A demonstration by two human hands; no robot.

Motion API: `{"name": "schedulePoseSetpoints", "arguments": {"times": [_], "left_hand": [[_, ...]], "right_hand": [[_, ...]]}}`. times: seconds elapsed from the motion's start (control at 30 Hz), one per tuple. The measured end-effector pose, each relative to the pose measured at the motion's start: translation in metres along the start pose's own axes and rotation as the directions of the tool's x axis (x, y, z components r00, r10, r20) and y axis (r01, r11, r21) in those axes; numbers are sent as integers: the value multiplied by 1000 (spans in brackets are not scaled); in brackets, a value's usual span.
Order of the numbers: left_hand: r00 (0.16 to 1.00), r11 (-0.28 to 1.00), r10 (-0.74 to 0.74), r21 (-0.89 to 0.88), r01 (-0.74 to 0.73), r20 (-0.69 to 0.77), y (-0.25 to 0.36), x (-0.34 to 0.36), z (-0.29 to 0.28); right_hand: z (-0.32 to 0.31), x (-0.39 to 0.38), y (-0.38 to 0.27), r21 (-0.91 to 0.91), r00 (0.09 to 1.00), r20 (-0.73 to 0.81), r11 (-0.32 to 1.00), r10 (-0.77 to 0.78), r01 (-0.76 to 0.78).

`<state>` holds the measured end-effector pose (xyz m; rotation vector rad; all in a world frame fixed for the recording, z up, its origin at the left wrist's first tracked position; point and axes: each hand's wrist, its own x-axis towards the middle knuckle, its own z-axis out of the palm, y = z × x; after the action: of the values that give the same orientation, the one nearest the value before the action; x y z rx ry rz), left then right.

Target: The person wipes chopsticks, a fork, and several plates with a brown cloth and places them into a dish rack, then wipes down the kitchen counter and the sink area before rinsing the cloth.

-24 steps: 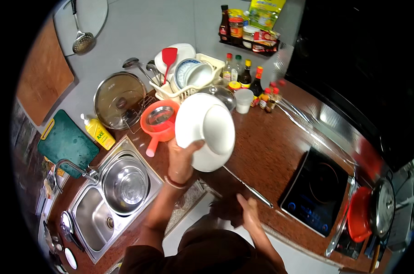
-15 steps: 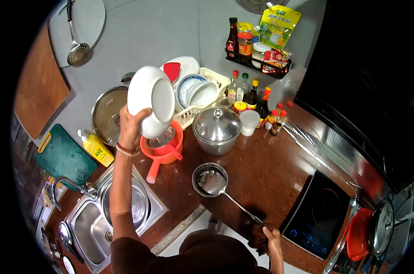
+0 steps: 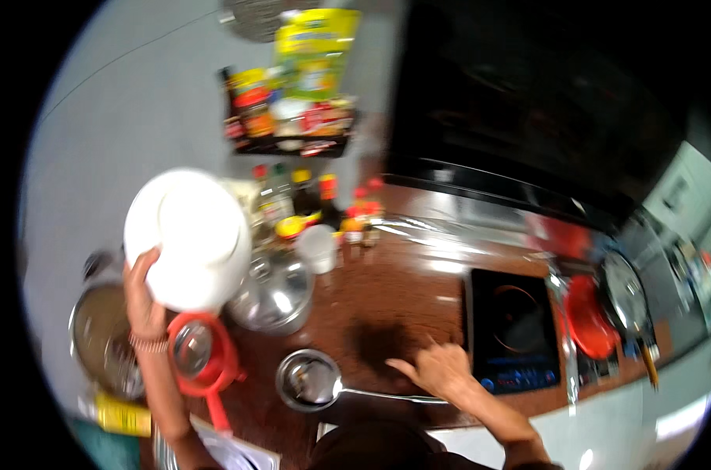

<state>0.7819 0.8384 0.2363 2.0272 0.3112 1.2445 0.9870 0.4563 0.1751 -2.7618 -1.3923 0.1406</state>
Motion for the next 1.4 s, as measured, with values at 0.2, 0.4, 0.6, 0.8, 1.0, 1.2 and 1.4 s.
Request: {"name": "schedulePoseSetpoints", "arguments": {"times": [0.2, 0.4, 0.6, 0.8, 1.0, 1.2, 1.4], "left_hand": [[728, 353, -531, -668, 655, 433, 37, -3, 97], [597, 193, -486, -588, 786, 638, 55, -16, 147], [402, 714, -211, -140, 686, 891, 15, 4, 86], [718, 928, 166, 139, -346, 676, 76, -9, 144], [709, 807, 175, 314, -501, 683, 35, -23, 109], [820, 756, 258, 422, -500, 510, 49, 13, 66], [899, 598, 425, 713, -366, 105, 28, 67, 7]], "right_hand": [[-31, 42, -34, -33, 821, -546, 983, -167, 178], [2, 66, -16, 25, 549, -834, 992, -46, 121], [-36, 54, 3, 150, 642, -767, 974, 4, 172], [-49, 54, 9, 200, 844, -534, 961, -56, 191], [-22, 83, -21, 205, 834, -533, 934, -146, 294], [-53, 84, -49, 496, 792, -609, 800, 45, 336], [1, 74, -19, 517, 877, -468, 838, 106, 174]]}}
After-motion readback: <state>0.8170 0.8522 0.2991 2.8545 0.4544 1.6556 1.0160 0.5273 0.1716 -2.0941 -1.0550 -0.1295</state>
